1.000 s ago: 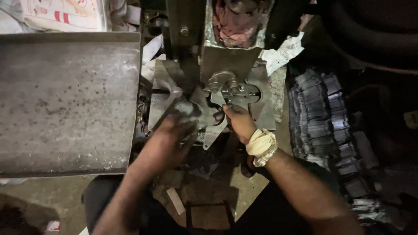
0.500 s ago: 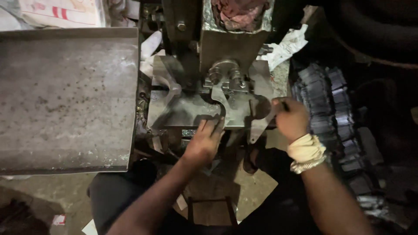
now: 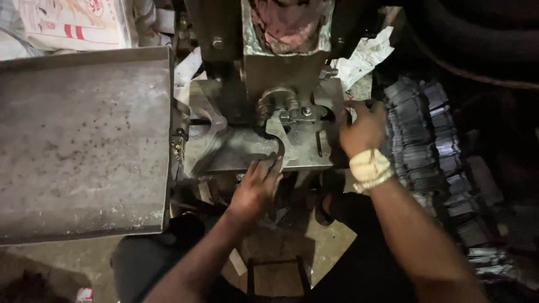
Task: Using a manual punch press to stamp or shape small metal plate components.
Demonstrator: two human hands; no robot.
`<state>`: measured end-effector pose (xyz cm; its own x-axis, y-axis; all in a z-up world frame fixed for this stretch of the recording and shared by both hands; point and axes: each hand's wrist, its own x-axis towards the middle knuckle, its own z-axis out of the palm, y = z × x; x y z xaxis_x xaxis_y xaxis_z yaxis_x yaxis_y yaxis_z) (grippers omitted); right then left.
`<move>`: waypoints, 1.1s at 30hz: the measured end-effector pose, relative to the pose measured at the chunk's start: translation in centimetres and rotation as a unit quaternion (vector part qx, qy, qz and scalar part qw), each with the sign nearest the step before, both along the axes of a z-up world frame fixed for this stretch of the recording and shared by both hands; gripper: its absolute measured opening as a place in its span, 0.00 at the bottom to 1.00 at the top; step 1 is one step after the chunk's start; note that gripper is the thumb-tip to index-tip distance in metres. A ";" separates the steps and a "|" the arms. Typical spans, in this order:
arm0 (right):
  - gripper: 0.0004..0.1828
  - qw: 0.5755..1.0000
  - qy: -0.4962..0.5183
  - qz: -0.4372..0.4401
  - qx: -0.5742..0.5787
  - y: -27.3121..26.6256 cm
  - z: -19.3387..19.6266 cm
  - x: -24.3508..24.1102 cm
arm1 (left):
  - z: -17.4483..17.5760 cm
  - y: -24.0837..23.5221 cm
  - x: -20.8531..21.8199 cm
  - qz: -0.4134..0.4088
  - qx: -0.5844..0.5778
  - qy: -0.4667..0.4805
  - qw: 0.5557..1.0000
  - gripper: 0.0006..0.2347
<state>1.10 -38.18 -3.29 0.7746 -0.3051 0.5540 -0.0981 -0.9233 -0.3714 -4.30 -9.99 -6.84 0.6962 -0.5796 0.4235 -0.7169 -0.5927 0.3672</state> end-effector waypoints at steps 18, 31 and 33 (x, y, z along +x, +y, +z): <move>0.25 0.910 0.060 0.397 -0.099 8.1 3.8 -8.4 | 4.5 1.7 -1.6 -0.008 -0.120 -0.054 0.991 0.14; 0.14 0.723 0.294 0.157 0.606 8.4 -4.3 -0.7 | 3.8 10.1 4.7 0.199 0.008 -0.080 0.977 0.21; 0.16 0.721 0.263 0.181 0.615 7.0 -7.8 0.7 | 4.1 10.0 4.7 0.186 -0.033 -0.033 0.981 0.23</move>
